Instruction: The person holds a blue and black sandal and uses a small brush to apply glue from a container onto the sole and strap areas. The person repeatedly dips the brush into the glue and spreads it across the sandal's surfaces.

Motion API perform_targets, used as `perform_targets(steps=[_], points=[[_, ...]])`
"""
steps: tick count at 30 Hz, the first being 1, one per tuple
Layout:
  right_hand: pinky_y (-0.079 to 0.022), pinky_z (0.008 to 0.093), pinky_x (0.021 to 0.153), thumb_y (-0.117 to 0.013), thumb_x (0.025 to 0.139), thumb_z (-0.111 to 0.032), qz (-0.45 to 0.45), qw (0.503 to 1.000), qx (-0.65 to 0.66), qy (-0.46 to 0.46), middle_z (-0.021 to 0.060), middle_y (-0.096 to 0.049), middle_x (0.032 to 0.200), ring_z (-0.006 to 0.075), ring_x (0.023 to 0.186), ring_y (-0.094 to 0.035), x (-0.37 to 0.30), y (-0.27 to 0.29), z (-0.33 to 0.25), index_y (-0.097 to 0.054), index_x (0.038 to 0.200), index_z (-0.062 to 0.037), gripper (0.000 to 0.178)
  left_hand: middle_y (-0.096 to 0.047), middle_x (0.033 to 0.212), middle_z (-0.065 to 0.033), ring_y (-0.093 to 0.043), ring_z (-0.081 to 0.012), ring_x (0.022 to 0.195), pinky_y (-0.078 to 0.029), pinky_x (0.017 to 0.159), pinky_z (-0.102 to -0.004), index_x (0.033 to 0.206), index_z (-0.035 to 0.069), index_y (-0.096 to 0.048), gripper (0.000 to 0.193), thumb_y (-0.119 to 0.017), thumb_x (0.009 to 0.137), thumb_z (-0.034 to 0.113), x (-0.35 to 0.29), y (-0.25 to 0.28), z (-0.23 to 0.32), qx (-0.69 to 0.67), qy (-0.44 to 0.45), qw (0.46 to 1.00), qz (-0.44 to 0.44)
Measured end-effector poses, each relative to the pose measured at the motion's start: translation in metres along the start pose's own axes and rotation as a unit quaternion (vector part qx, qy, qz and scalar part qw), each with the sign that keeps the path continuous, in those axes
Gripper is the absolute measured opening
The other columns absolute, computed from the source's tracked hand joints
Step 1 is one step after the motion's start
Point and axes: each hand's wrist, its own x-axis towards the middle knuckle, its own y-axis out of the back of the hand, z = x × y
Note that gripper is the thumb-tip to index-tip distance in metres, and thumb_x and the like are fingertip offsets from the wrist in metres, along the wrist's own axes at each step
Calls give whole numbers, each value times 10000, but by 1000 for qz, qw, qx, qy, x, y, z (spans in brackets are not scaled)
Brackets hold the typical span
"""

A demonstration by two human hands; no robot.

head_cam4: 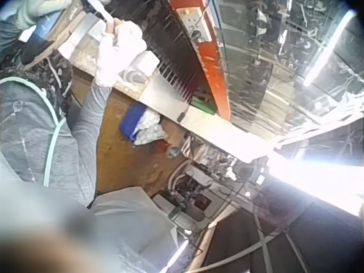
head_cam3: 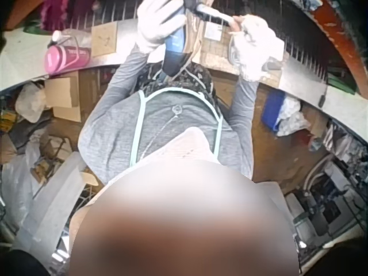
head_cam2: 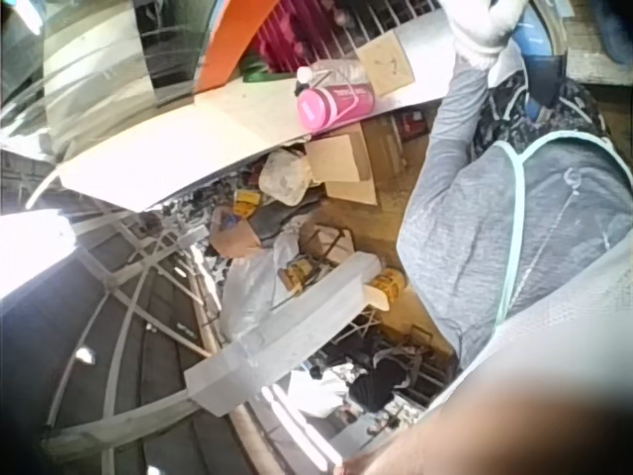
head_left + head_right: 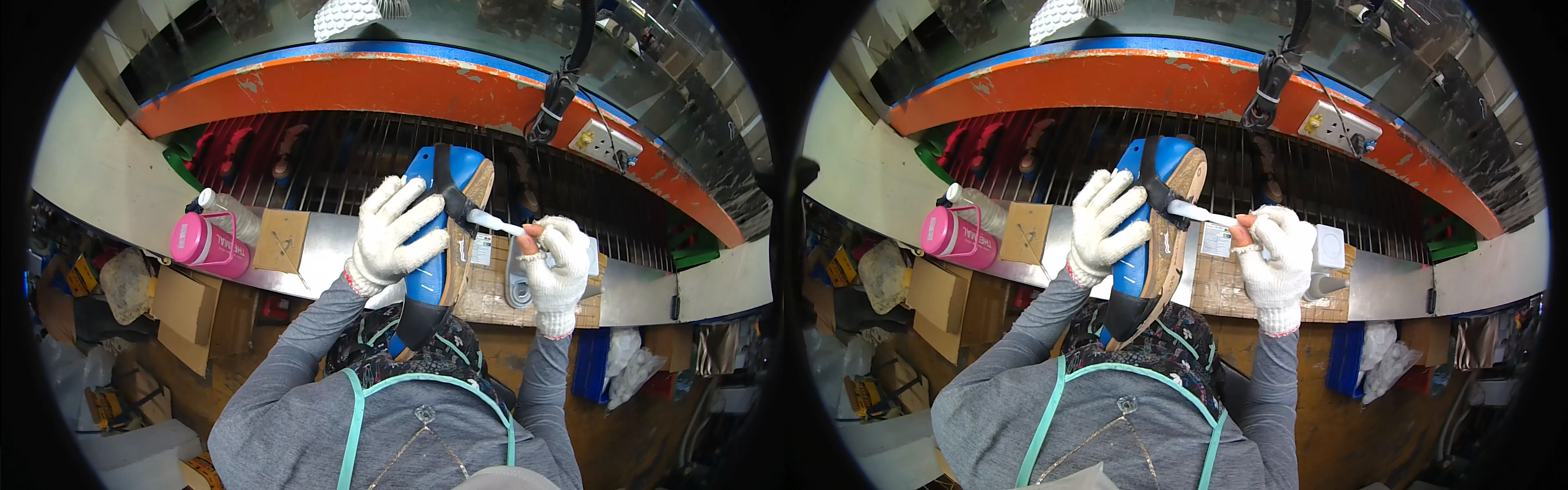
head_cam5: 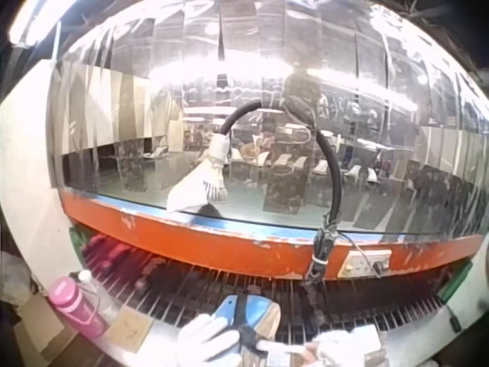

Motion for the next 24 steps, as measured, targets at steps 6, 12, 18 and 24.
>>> perform_targets(steps=[6, 12, 18, 24], points=[[-435, 345, 776, -823, 795, -165, 39, 997, -19, -62, 47, -660, 971, 214, 889, -550, 4, 1, -3, -758, 930, -79, 173, -689, 1103, -124, -660, -374, 1005, -516, 782, -531, 967, 235, -621, 329, -715, 657, 179, 7, 2, 2, -18, 0, 1000, -1], [-425, 346, 761, -817, 801, -161, 48, 998, -44, -13, 47, -656, 967, 217, 858, -535, 1, 0, -7, -757, 931, -89, 159, -691, 1099, -114, -661, -376, 995, -520, 792, -537, 1005, 246, -618, 356, -719, 670, 177, 4, 2, 5, -11, 2, 1000, 3], [-428, 352, 779, -814, 801, -158, 7, 998, -68, -5, 55, -661, 981, 228, 870, -539, 3, 7, -3, -759, 931, -94, 155, -689, 1120, -104, -662, -367, 1013, -523, 805, -542, 1026, 263, -622, 365, -722, 684, 180, 0, 2, 4, -4, -10, 1000, -8], [-431, 359, 789, -817, 797, -166, 59, 996, -61, -34, 61, -667, 989, 231, 894, -548, -1, -2, 0, -764, 935, -98, 163, -684, 1133, -103, -661, -367, 1016, -524, 801, -539, 1022, 266, -619, 368, -728, 682, 177, -1, -1, 4, -10, -5, 1000, -11]])
